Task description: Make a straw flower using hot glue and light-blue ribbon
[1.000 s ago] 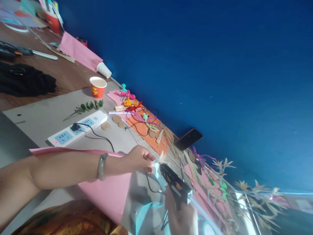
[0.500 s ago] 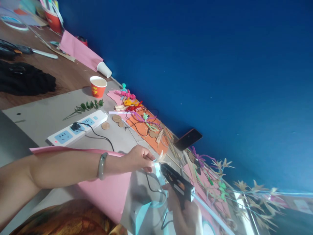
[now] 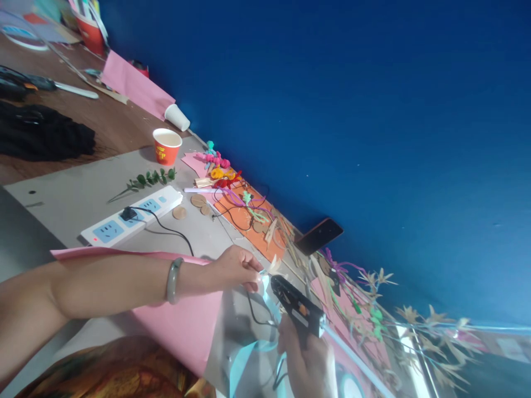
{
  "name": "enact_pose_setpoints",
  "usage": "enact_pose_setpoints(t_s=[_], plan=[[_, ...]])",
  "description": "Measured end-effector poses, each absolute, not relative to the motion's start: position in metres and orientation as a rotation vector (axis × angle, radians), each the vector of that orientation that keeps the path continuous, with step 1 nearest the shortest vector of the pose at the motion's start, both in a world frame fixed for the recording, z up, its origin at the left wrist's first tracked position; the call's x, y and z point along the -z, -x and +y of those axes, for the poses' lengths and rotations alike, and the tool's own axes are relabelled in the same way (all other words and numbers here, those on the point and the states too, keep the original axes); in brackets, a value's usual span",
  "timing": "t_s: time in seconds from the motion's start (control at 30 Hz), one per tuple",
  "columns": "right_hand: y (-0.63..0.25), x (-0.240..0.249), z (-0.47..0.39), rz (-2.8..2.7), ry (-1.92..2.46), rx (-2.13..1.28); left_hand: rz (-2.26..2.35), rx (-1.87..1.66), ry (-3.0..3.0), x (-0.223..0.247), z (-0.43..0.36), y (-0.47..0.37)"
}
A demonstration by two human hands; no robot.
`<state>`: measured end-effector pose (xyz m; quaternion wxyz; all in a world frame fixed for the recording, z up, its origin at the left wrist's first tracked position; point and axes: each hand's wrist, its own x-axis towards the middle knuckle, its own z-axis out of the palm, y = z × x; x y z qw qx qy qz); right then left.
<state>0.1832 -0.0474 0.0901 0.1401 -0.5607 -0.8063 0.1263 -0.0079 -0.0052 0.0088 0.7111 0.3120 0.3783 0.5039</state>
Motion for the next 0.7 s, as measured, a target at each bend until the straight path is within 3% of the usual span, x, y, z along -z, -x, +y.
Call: enact_pose_setpoints(t_s=[0.7], plan=[[-0.181, -0.079, -0.050, -2.156, 1.760, -0.357, 0.791, -1.138, -0.692, -0.011, -0.006, 0.010]])
